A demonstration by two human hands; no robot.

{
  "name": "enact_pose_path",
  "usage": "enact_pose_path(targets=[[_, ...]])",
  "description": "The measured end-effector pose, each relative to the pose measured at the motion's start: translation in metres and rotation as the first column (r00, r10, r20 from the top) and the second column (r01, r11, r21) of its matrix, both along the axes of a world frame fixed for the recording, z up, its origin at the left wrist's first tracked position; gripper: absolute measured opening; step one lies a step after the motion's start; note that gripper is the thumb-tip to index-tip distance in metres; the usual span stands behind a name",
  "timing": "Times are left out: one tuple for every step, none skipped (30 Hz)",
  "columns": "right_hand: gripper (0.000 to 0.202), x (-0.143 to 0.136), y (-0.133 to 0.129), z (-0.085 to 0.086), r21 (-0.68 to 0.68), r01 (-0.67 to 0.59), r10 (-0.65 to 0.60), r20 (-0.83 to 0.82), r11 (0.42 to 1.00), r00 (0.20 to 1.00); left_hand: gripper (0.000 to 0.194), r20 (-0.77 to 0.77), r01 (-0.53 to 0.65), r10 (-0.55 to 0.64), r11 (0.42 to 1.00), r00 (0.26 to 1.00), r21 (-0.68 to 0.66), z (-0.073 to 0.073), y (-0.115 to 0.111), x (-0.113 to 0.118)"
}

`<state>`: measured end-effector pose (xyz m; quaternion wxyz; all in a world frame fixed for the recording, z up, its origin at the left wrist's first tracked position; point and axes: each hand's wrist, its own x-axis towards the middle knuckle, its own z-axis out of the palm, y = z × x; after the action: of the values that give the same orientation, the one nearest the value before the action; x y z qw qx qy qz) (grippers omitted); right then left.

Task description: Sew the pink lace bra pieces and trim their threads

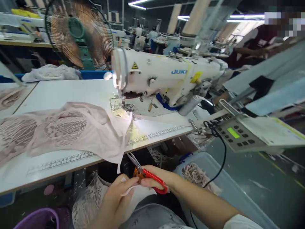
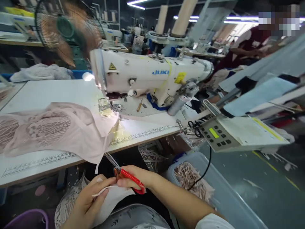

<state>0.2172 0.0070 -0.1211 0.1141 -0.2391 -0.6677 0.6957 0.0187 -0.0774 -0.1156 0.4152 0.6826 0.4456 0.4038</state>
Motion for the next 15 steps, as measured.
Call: enact_pose_path(targets=[[0.058,0.0,-0.007,-0.008,-0.064,0.028,-0.03,-0.028,0.998,0.999,0.035,-0.005,0.018,-0.018,0.999,1.0,0.043,-0.002,0.001,0.001],[0.057,0.001,-0.013,-0.014,-0.116,0.044,-0.05,-0.048,0.992,0.998,0.037,-0.015,0.039,-0.038,0.996,0.999,0.076,-0.005,0.002,0.002],[0.057,0.003,-0.018,-0.018,-0.158,0.054,-0.064,-0.061,0.986,0.996,0.039,-0.029,0.059,-0.057,0.993,0.998,0.102,-0.008,0.004,0.004],[0.056,0.005,-0.022,-0.021,-0.19,0.067,-0.08,-0.058,0.979,0.995,0.039,-0.043,0.067,-0.062,0.99,0.997,0.124,-0.01,0.004,0.005],[0.055,0.009,-0.025,-0.022,-0.196,0.092,-0.101,-0.034,0.976,0.994,0.038,-0.059,0.057,-0.05,0.989,0.997,0.136,-0.013,0.005,0.006],[0.054,0.013,-0.027,-0.023,-0.164,0.134,-0.134,0.007,0.977,0.991,0.035,-0.064,0.029,-0.021,0.99,0.998,0.139,-0.015,0.005,0.007],[0.053,0.017,-0.029,-0.022,-0.093,0.181,-0.177,0.055,0.979,0.983,0.031,-0.052,-0.009,0.016,0.991,0.999,0.132,-0.017,0.005,0.009],[0.05,0.02,-0.03,-0.022,-0.001,0.229,-0.227,0.094,0.974,0.969,0.026,-0.024,-0.052,0.055,0.991,0.998,0.12,-0.019,0.005,0.01],[0.046,0.023,-0.031,-0.021,0.099,0.268,-0.279,0.11,0.958,0.954,0.021,0.01,-0.09,0.089,0.99,0.996,0.104,-0.021,0.005,0.01],[0.041,0.025,-0.032,-0.02,0.188,0.301,-0.323,0.1,0.935,0.941,0.017,0.035,-0.116,0.113,0.989,0.993,0.087,-0.023,0.004,0.011],[0.036,0.027,-0.033,-0.019,0.254,0.324,-0.351,0.072,0.912,0.933,0.014,0.042,-0.13,0.127,0.989,0.991,0.07,-0.025,0.004,0.01],[0.031,0.028,-0.033,-0.019,0.298,0.337,-0.365,0.041,0.893,0.93,0.012,0.03,-0.136,0.135,0.989,0.99,0.057,-0.027,0.004,0.01],[0.028,0.029,-0.033,-0.018,0.329,0.345,-0.37,0.015,0.879,0.929,0.01,-0.002,-0.139,0.139,0.989,0.99,0.041,-0.028,0.004,0.009],[0.026,0.03,-0.033,-0.018,0.351,0.353,-0.375,-0.006,0.867,0.927,0.008,-0.038,-0.143,0.144,0.989,0.989,0.023,-0.029,0.004,0.007],[0.025,0.031,-0.033,-0.018,0.364,0.355,-0.375,-0.018,0.861,0.927,0.006,-0.072,-0.144,0.143,0.99,0.987,-0.003,-0.03,0.004,0.006]])
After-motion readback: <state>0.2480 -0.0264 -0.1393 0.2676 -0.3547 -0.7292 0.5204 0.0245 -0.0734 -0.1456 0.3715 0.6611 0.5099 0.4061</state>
